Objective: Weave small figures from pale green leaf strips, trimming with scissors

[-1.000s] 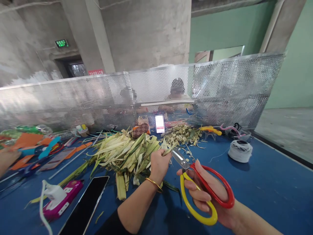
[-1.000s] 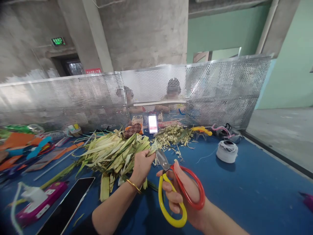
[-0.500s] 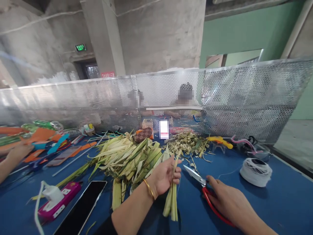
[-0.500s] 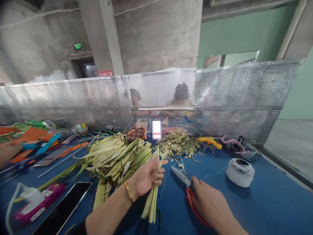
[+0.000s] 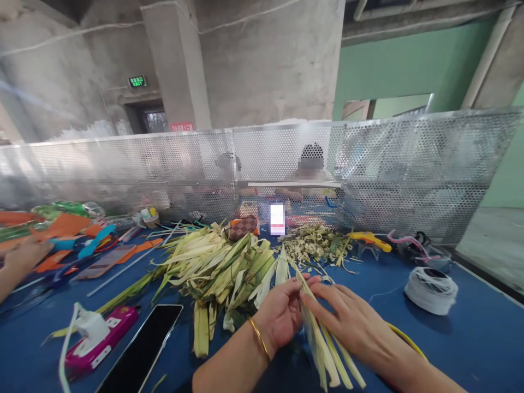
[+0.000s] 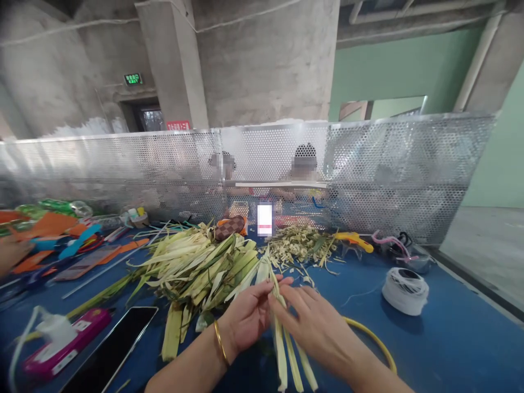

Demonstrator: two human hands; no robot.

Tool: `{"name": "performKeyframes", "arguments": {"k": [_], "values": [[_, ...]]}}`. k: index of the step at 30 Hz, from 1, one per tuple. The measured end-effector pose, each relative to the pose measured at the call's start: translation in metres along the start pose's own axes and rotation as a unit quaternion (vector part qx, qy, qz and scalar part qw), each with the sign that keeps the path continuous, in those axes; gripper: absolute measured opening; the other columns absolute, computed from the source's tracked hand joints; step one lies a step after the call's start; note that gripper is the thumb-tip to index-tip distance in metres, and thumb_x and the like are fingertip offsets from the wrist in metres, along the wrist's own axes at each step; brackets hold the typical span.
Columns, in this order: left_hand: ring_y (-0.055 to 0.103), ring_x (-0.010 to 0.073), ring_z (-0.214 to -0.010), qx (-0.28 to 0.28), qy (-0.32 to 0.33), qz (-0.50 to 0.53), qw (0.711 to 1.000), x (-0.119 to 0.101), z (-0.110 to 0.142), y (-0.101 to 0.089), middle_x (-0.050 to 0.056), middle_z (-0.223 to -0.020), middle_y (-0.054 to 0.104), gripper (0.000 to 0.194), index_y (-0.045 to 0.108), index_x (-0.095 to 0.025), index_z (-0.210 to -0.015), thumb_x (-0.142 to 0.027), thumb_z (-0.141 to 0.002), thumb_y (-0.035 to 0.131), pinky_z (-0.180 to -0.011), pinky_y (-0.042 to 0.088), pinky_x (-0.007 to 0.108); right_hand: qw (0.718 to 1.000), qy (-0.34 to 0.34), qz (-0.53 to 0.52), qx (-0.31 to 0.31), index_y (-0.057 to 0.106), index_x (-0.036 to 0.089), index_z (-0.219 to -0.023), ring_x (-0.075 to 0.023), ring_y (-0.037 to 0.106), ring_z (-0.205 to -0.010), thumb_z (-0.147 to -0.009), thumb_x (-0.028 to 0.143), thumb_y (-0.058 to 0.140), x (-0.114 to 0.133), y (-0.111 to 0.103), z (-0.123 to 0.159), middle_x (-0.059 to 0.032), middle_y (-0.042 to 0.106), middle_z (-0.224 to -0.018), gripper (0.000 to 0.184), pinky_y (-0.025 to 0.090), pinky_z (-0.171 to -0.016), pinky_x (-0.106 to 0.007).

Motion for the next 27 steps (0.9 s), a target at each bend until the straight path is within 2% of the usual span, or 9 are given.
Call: {"name": "performKeyframes", "arguments": {"k": [4, 6, 9, 12, 15, 17, 21, 24, 27], "values": [[0.063, 0.0151, -0.054, -0.014, -0.025, -0.110, 0.993, 0.008, -0.004, -0.006, 0.007, -0.067, 0.068, 0.018, 0.056, -0.012, -0.081, -0.027, -0.086, 0.048, -0.053, 0.046, 0.023, 0.965, 0.147, -0.209, -0.064, 0.070, 0.025, -0.089, -0.0240, 0.063, -0.083, -0.081, 0.028, 0.059, -0.013, 0.002, -0.006, -0.0054, 0.070, -0.089, 0.013, 0.049, -0.077, -0.036], [0.064, 0.0176, -0.053, -0.036, 0.014, -0.197, 0.980, 0.008, -0.003, -0.009, 0.009, -0.064, 0.067, 0.034, 0.053, -0.014, -0.078, -0.045, -0.087, 0.043, -0.050, 0.044, 0.024, 0.939, 0.224, -0.237, -0.107, 0.069, 0.024, -0.079, -0.0237, 0.063, -0.080, -0.083, 0.038, 0.058, -0.029, -0.005, -0.003, -0.0063, 0.070, -0.086, 0.019, 0.050, -0.073, -0.035], [0.066, 0.0179, -0.057, -0.031, 0.080, -0.244, 0.966, 0.008, 0.001, -0.006, 0.008, -0.071, 0.070, 0.034, 0.050, -0.017, -0.094, -0.050, -0.085, 0.043, -0.053, 0.045, 0.024, 0.910, 0.328, -0.209, -0.141, 0.063, 0.021, -0.059, -0.0240, 0.062, -0.072, -0.084, 0.045, 0.052, -0.051, -0.020, 0.002, -0.0076, 0.068, -0.070, 0.036, 0.048, -0.069, -0.035], [0.068, 0.0192, -0.062, 0.051, 0.002, -0.237, 0.970, 0.020, 0.004, 0.001, 0.010, -0.084, 0.072, 0.037, 0.049, -0.018, -0.110, -0.043, -0.083, 0.046, -0.055, 0.048, 0.027, 0.870, 0.412, -0.245, -0.116, 0.056, 0.022, -0.051, -0.0224, 0.059, -0.060, -0.075, 0.053, 0.057, -0.059, -0.027, 0.004, -0.0050, 0.062, -0.055, 0.039, 0.046, -0.059, -0.033], [0.069, 0.0209, -0.071, 0.116, -0.102, -0.211, 0.965, 0.035, 0.005, 0.003, 0.012, -0.093, 0.071, 0.034, 0.058, -0.013, -0.103, -0.036, -0.080, 0.047, -0.060, 0.051, 0.029, 0.835, 0.440, -0.325, -0.062, 0.054, 0.021, -0.052, -0.0173, 0.052, -0.049, -0.070, 0.057, 0.059, -0.055, -0.022, 0.002, -0.0007, 0.055, -0.047, 0.040, 0.041, -0.052, -0.030], [0.070, 0.0210, -0.075, 0.134, -0.134, -0.199, 0.962, 0.041, 0.004, 0.002, 0.013, -0.095, 0.070, 0.029, 0.062, -0.011, -0.094, -0.028, -0.075, 0.048, -0.063, 0.051, 0.029, 0.814, 0.447, -0.369, -0.045, 0.057, 0.019, -0.056, -0.0148, 0.048, -0.046, -0.068, 0.057, 0.062, -0.052, -0.017, 0.001, 0.0018, 0.051, -0.045, 0.040, 0.039, -0.050, -0.028], [0.070, 0.0190, -0.076, 0.096, -0.101, -0.227, 0.964, 0.041, 0.001, -0.001, 0.011, -0.094, 0.071, 0.020, 0.064, -0.011, -0.085, -0.014, -0.068, 0.056, -0.063, 0.050, 0.025, 0.778, 0.453, -0.426, -0.095, 0.064, 0.015, -0.073, -0.0136, 0.048, -0.049, -0.066, 0.056, 0.066, -0.053, -0.013, 0.003, 0.0035, 0.051, -0.049, 0.041, 0.038, -0.052, -0.027], [0.069, 0.0165, -0.070, 0.054, -0.065, -0.249, 0.965, 0.038, 0.001, -0.002, 0.012, -0.091, 0.072, 0.014, 0.064, -0.010, -0.083, -0.021, -0.075, 0.061, -0.059, 0.049, 0.022, 0.761, 0.466, -0.432, -0.129, 0.066, 0.014, -0.083, -0.0132, 0.048, -0.049, -0.068, 0.055, 0.066, -0.059, -0.010, 0.010, 0.0042, 0.051, -0.048, 0.043, 0.038, -0.053, -0.027], [0.069, 0.0153, -0.067, 0.045, -0.052, -0.240, 0.968, 0.036, 0.001, -0.002, 0.013, -0.089, 0.072, 0.018, 0.064, -0.009, -0.086, -0.024, -0.078, 0.063, -0.057, 0.049, 0.022, 0.747, 0.492, -0.424, -0.144, 0.065, 0.014, -0.078, -0.0127, 0.046, -0.049, -0.068, 0.058, 0.065, -0.066, -0.005, 0.017, 0.0034, 0.050, -0.047, 0.045, 0.036, -0.052, -0.026]]}}
Point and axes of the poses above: each hand's wrist, its own z-axis away from the middle knuckle, its own y-axis out of the palm, x = y × z, the point moved 4 cm from there along -z, towards the middle knuckle
